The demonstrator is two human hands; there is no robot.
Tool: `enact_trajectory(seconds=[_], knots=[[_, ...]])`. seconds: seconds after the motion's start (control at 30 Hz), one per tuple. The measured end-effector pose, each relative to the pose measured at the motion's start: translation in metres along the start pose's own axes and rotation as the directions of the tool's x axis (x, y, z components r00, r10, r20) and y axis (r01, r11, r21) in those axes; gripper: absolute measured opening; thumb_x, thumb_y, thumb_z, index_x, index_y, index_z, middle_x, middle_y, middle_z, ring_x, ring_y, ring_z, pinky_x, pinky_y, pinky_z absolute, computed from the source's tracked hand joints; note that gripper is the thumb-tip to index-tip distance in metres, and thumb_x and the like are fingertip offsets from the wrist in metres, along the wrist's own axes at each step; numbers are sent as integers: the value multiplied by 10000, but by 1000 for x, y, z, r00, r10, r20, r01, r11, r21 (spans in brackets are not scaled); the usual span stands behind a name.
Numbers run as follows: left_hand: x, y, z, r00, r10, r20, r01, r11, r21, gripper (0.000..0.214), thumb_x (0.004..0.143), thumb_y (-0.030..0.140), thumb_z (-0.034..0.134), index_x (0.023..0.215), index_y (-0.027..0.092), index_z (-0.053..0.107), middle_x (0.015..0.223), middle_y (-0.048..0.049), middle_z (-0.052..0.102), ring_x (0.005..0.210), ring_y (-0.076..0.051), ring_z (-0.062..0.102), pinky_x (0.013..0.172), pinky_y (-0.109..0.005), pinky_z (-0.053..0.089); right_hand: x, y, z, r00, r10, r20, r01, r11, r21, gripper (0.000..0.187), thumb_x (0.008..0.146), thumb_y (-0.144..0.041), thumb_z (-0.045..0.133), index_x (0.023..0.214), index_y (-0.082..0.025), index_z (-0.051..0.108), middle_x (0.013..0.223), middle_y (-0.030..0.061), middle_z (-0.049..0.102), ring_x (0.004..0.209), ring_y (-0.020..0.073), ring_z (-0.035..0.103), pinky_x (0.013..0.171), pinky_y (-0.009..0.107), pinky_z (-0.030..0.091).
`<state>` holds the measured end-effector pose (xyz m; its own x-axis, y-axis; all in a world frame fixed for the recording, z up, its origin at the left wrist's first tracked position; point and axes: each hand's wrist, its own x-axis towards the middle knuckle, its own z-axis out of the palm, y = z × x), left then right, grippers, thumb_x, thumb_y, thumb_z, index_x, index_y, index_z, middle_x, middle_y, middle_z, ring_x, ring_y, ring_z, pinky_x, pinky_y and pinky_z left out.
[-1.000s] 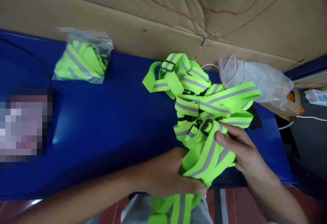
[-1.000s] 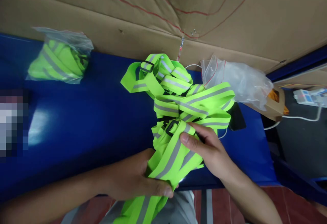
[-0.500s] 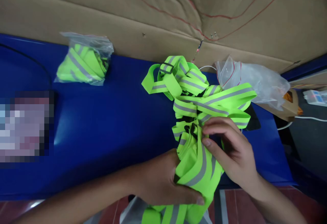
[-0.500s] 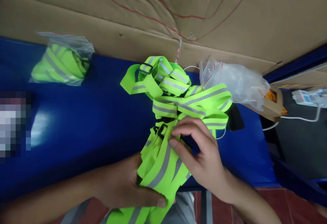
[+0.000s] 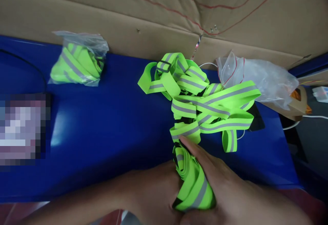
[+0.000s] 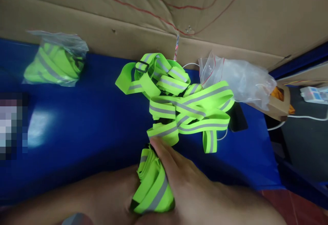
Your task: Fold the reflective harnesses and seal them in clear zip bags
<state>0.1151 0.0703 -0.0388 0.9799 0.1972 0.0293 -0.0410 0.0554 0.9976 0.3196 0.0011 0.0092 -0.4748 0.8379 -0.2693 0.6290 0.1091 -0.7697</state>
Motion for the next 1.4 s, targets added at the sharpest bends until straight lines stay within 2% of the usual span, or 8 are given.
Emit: enact_trajectory(seconds=[0.13,0.3,0.57,0.73,0.83,1.17,1.3,1.4], knots=[[4,1,1,999,-42,-18,39,992,-122,197,776,301,632,699,203,479,729,25,531,692,-140,479,744,-266,446,7,3,-1,1000,12,-5,-11,982,189,1169,815,-498,821,1687,-285,73,1692,142,331,1512,344,427,1194,472,466],[6,8,0,998,-53,26,59,923,-381,182,845,335,647,784,200,541,750,36,517,667,-120,482,850,-275,488,11,-4,3,992,72,-100,-43,964,264,962,834,-435,803,1630,-239,299,1567,144,518,1410,318,556,1166,446,505],[10,3,-9,915,-315,252,393,558,-731,460,536,311,985,864,154,703,807,24,627,770,-140,570,827,-277,516,7,2,1,952,-14,-304,47,994,99,928,857,-355,802,1626,-345,281,1611,51,487,1452,284,519,1200,416,482],[13,-2,4,930,-269,252,332,315,-889,593,496,302,991,1026,191,748,904,-1,735,786,-152,667,791,-254,538,5,7,-7,840,-8,-543,-29,998,-59,946,825,-366,836,1625,-351,331,1610,49,487,1456,360,501,1211,511,466],[12,-5,8,961,-206,186,251,358,-900,463,629,334,943,1011,178,733,847,-21,752,764,-147,705,757,-225,540,3,9,-14,809,25,-587,-63,997,-45,965,796,-377,864,1616,-366,355,1610,42,486,1472,384,474,1216,535,453],[6,2,-12,931,-358,76,352,820,-452,202,924,338,667,893,145,718,829,-41,706,709,-124,608,656,-209,491,8,12,-29,908,187,-375,-44,932,359,739,810,-357,859,1480,-356,548,1545,37,556,1445,324,508,1209,477,433],[6,9,-18,959,-258,115,281,846,-454,251,961,371,634,913,140,719,852,-73,735,691,-129,606,642,-216,490,11,13,-30,958,269,-99,-91,613,785,684,824,-438,835,1443,-288,586,1360,82,701,1199,309,700,999,438,590],[6,10,-22,959,-254,124,283,844,-456,290,972,408,643,970,133,734,917,-93,763,726,-137,631,700,-240,523,16,16,-25,955,295,13,-131,386,913,608,822,-473,824,1346,-213,658,1156,101,784,1017,299,769,867,416,633]])
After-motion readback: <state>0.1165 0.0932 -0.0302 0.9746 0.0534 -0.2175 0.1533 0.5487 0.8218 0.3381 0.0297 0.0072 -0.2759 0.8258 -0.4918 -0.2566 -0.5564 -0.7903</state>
